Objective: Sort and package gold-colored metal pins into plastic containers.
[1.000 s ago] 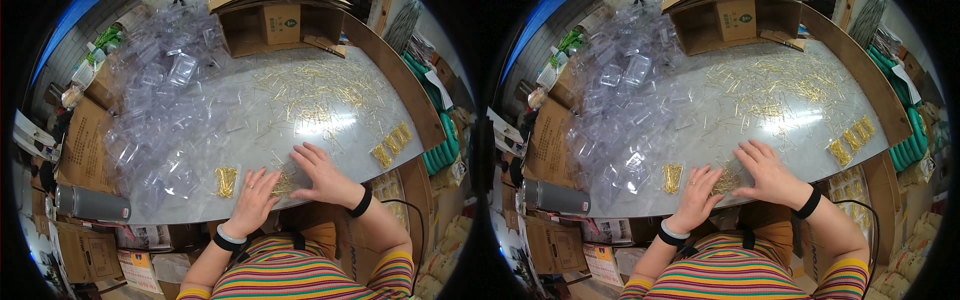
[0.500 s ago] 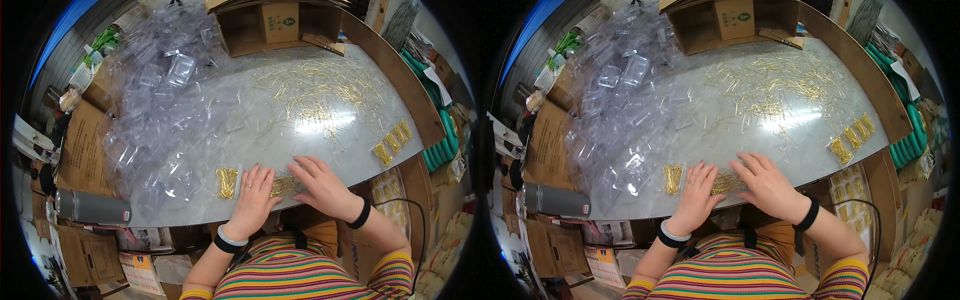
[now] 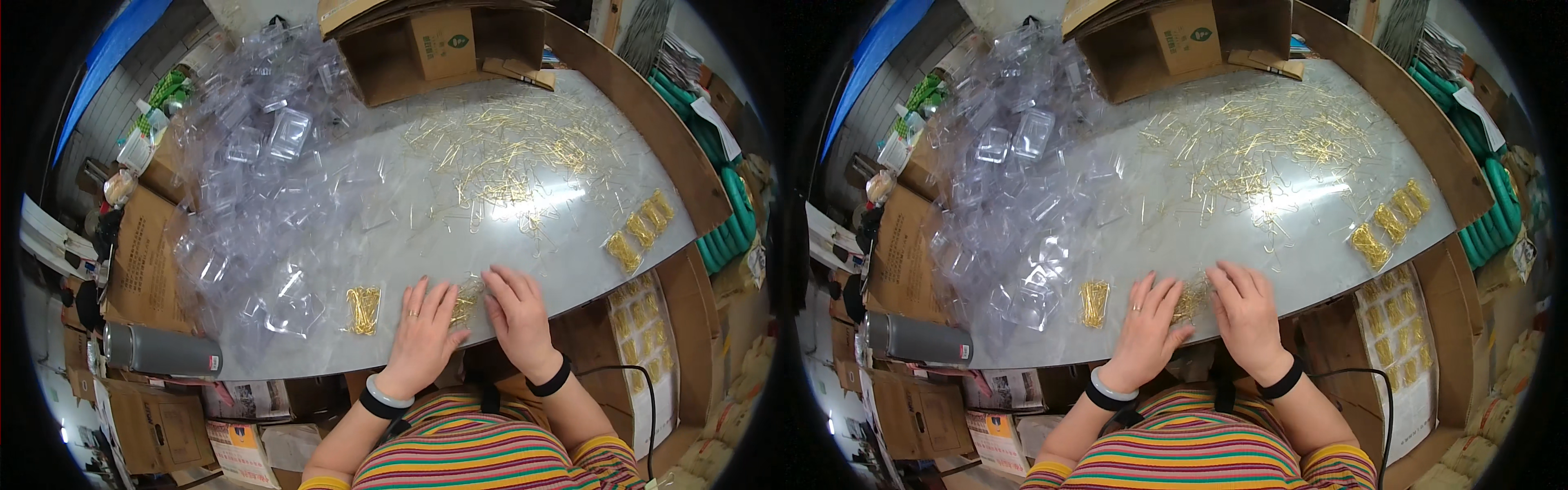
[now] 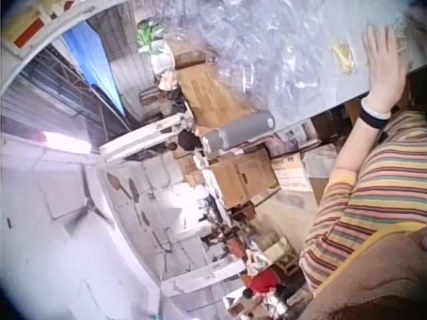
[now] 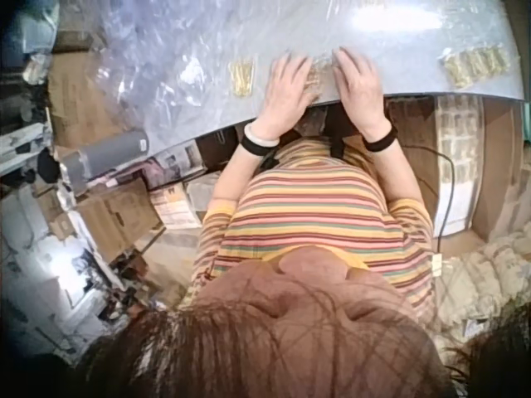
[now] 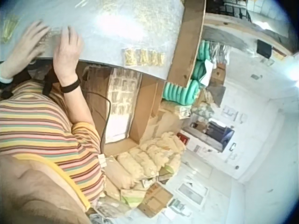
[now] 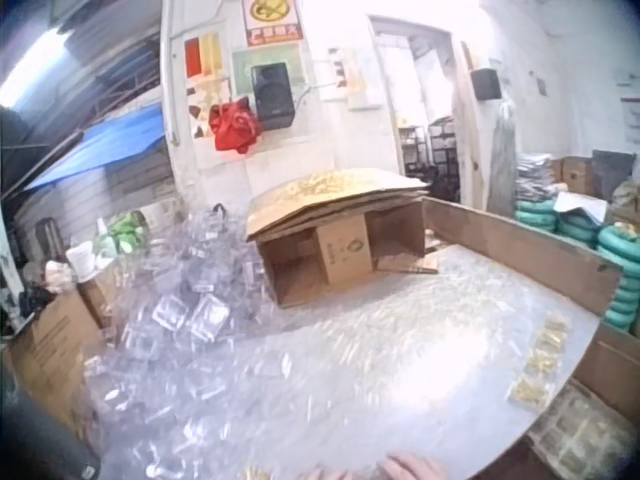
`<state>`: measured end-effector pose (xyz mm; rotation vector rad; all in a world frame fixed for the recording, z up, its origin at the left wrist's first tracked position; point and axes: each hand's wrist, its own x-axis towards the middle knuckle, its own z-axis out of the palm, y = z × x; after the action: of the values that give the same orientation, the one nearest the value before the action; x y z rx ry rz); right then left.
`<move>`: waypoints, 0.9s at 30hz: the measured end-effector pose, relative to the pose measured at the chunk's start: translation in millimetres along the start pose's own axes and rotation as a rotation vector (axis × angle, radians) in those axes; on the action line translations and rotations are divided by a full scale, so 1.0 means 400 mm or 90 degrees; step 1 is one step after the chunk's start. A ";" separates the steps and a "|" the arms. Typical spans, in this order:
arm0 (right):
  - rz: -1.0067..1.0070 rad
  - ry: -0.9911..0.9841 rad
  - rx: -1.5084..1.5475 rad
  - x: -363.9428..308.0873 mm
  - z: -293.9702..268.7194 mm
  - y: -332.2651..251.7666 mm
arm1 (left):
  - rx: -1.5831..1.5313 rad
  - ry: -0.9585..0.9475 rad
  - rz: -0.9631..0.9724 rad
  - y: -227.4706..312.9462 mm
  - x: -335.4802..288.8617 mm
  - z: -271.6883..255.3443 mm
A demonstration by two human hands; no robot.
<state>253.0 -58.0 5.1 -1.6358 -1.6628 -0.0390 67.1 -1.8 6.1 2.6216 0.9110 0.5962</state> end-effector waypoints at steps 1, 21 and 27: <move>-0.022 -0.021 -0.020 0.005 -0.001 0.002 | -0.013 -0.004 -0.003 0.006 -0.002 -0.004; -0.079 -0.285 0.129 0.028 0.008 0.041 | -0.154 0.053 -0.041 -0.021 -0.044 -0.038; -0.155 -0.175 0.059 0.043 -0.005 0.008 | -0.001 0.059 -0.161 0.008 -0.086 -0.059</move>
<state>259.1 -44.0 14.0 -1.4113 -2.0352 0.1456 33.1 -22.7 18.0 2.4410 1.2452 0.6535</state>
